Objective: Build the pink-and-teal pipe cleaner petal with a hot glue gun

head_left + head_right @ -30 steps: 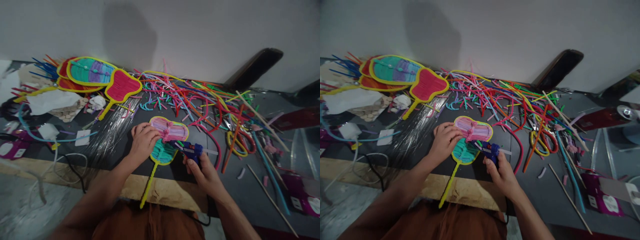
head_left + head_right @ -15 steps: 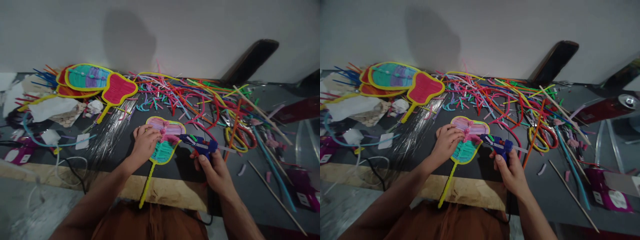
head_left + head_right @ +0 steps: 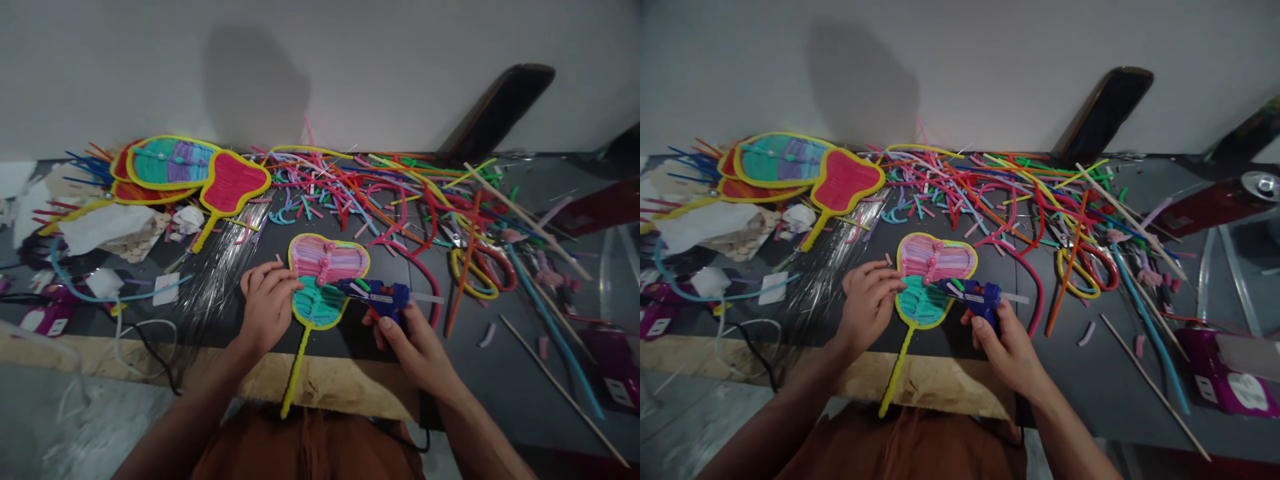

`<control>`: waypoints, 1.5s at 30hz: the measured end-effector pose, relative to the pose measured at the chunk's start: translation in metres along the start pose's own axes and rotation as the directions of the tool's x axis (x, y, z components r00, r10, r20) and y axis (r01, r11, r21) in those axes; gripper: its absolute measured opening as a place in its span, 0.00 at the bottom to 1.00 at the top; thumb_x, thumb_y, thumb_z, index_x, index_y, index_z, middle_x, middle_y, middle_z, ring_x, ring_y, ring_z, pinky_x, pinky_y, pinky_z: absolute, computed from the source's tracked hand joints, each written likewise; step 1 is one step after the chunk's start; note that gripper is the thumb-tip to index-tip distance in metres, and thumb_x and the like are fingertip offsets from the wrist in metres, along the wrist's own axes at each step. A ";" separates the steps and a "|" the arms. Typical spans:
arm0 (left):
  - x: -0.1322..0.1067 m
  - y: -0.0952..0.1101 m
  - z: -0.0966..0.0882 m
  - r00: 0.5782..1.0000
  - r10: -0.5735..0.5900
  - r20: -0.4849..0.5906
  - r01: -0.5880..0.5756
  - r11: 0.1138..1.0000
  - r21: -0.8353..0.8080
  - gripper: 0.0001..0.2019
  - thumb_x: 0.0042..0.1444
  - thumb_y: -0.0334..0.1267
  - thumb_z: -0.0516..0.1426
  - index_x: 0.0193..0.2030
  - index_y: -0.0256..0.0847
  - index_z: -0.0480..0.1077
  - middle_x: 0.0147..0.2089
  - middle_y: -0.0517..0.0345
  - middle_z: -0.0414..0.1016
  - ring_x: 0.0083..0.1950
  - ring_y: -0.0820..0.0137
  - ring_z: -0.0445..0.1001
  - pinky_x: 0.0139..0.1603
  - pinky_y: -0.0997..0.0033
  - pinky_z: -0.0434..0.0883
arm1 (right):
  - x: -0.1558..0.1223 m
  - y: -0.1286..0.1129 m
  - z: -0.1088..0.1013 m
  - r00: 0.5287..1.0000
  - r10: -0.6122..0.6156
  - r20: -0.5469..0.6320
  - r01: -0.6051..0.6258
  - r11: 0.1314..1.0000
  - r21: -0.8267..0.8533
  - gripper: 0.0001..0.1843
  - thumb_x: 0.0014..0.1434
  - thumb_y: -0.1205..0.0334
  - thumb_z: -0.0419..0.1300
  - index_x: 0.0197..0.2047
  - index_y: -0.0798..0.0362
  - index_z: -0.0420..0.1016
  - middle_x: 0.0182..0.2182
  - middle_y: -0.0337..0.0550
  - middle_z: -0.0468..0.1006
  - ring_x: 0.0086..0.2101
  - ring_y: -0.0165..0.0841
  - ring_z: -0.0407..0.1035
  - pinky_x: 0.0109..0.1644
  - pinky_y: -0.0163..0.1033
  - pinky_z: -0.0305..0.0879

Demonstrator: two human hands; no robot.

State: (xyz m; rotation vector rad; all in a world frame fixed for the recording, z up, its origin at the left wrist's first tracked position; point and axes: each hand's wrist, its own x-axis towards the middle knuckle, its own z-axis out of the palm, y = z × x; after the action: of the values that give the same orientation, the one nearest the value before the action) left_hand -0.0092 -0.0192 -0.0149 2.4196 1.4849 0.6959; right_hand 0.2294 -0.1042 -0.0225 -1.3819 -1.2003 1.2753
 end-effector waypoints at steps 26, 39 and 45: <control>-0.022 -0.009 0.008 0.994 0.010 -0.109 -0.020 0.995 -0.096 0.12 0.55 0.27 0.53 0.32 0.47 0.76 0.42 0.59 0.78 0.57 0.61 0.66 0.57 0.52 0.60 | 0.011 -0.009 0.014 0.961 0.274 0.030 -0.269 0.910 0.315 0.14 0.62 0.48 0.53 0.46 0.48 0.62 0.39 0.45 0.77 0.20 0.25 0.63 0.22 0.33 0.60; -0.022 -0.008 0.007 0.992 0.022 -0.124 -0.035 0.994 -0.105 0.12 0.55 0.27 0.53 0.32 0.47 0.75 0.41 0.58 0.78 0.56 0.61 0.66 0.56 0.52 0.60 | 0.011 -0.002 0.014 0.966 0.256 0.010 -0.247 0.920 0.305 0.14 0.63 0.48 0.53 0.46 0.48 0.62 0.40 0.45 0.77 0.21 0.25 0.63 0.22 0.33 0.61; -0.021 -0.007 0.007 0.992 0.009 -0.128 -0.022 0.995 -0.101 0.13 0.55 0.27 0.53 0.31 0.47 0.75 0.41 0.59 0.78 0.56 0.61 0.66 0.56 0.52 0.60 | 0.011 -0.001 0.012 0.971 0.241 -0.002 -0.229 0.925 0.304 0.15 0.63 0.48 0.53 0.46 0.48 0.63 0.40 0.45 0.77 0.20 0.25 0.62 0.21 0.33 0.59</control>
State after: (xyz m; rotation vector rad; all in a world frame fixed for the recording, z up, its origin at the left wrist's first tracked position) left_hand -0.0192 -0.0343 -0.0304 2.3515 1.4391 0.9227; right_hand 0.2175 -0.0931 -0.0239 -1.3425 -0.7874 1.5210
